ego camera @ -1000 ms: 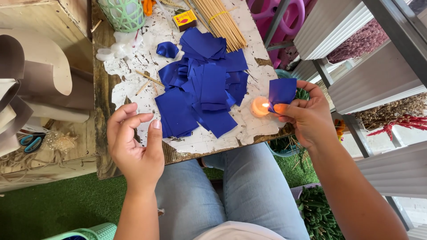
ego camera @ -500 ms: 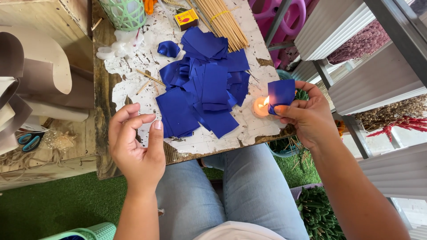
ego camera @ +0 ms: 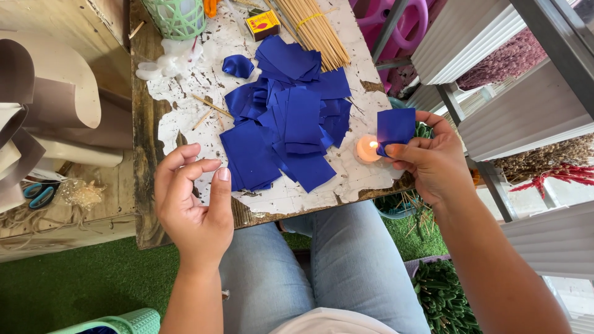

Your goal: Singeing the edges of small blue fabric pieces using a candle flame to prevent fraying and shape them.

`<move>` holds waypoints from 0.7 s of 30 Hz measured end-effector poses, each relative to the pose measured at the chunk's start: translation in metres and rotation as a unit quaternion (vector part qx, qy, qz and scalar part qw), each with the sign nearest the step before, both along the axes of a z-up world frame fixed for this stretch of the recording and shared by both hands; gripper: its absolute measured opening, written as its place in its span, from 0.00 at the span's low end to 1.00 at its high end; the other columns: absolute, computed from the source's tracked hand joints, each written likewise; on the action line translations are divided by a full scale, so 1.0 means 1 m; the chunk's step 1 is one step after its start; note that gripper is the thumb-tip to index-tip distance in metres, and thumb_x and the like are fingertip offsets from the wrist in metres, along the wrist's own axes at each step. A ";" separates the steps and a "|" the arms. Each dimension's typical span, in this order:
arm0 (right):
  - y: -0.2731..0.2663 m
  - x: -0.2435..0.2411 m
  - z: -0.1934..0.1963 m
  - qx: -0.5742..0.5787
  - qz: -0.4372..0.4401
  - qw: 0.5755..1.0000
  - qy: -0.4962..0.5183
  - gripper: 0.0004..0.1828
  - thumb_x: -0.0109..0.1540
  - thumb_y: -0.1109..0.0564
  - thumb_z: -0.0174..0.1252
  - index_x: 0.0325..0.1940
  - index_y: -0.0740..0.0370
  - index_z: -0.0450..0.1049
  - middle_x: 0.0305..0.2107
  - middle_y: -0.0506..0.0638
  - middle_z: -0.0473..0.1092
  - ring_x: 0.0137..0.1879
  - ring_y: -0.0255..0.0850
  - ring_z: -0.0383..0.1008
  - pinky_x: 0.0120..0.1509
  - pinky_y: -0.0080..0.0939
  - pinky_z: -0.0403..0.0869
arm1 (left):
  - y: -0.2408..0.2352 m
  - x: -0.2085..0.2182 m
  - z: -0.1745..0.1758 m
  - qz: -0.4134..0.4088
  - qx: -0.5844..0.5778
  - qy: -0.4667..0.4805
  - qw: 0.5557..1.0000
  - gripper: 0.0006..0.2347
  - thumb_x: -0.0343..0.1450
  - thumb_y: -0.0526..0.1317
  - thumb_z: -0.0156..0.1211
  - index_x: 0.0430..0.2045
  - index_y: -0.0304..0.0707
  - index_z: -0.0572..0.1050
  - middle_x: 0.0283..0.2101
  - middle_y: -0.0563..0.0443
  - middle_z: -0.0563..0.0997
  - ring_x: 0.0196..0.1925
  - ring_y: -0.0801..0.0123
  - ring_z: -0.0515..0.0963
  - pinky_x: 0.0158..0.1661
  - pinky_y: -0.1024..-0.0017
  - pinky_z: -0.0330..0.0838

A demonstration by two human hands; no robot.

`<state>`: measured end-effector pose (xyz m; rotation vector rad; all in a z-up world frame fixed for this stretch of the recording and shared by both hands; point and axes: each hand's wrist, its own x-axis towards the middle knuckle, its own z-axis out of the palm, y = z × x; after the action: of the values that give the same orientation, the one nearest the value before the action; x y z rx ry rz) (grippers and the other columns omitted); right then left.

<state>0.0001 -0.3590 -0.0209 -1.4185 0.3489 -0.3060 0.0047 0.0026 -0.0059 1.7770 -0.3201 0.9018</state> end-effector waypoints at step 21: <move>0.011 -0.005 0.006 -0.010 -0.046 0.999 -0.005 0.37 0.54 0.71 0.70 0.64 0.62 0.63 0.20 0.54 0.72 0.24 0.46 0.80 0.36 0.34 0.85 | 0.001 0.001 -0.001 0.002 0.010 -0.017 1.000 0.01 0.73 0.31 0.66 0.33 0.31 0.80 0.48 0.38 0.77 0.47 0.51 0.77 0.50 0.56 0.74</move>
<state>-0.0048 -0.3479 -0.0144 -1.4231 0.4050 -0.3934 0.0058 0.0034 -0.0070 1.7834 -0.3490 0.9361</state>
